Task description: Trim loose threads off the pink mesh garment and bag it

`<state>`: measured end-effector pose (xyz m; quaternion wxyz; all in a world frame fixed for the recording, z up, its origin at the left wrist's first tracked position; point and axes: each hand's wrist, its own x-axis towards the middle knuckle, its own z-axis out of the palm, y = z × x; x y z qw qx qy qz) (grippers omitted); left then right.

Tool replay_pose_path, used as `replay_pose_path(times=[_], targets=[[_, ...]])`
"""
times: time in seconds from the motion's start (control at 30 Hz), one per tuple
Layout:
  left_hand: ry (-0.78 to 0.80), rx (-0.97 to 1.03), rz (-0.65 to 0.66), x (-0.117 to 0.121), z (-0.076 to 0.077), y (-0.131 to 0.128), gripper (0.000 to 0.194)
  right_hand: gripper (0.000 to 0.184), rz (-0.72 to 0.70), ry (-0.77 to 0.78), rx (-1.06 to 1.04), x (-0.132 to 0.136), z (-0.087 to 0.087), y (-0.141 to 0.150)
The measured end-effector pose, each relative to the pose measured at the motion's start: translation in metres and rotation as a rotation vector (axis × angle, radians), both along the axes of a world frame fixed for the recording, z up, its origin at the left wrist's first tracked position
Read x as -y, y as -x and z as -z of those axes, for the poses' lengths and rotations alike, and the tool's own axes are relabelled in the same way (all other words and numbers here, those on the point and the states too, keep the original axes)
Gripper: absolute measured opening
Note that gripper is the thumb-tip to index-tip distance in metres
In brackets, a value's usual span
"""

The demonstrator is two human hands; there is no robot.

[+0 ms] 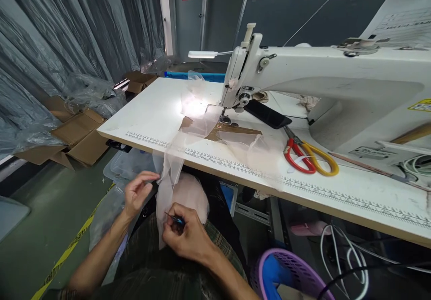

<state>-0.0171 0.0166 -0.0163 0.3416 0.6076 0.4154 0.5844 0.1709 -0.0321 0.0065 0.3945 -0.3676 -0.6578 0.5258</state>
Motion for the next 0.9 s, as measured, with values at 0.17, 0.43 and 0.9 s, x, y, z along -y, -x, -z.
replay_pose_path(times=[0.17, 0.43, 0.9], targets=[[-0.013, -0.221, 0.43, -0.009, -0.012, -0.022, 0.045, 0.015, -0.002, -0.107, 0.103, 0.011, 0.0, -0.001], [0.393, -0.092, 0.646, -0.013, -0.009, -0.015, 0.038, 0.014, 0.02, 0.086, 0.058, 0.017, 0.0, -0.016], [0.594, -0.034, 0.338, -0.01, 0.002, -0.005, 0.036, 0.058, 0.208, 0.502, -0.158, 0.003, 0.024, -0.035]])
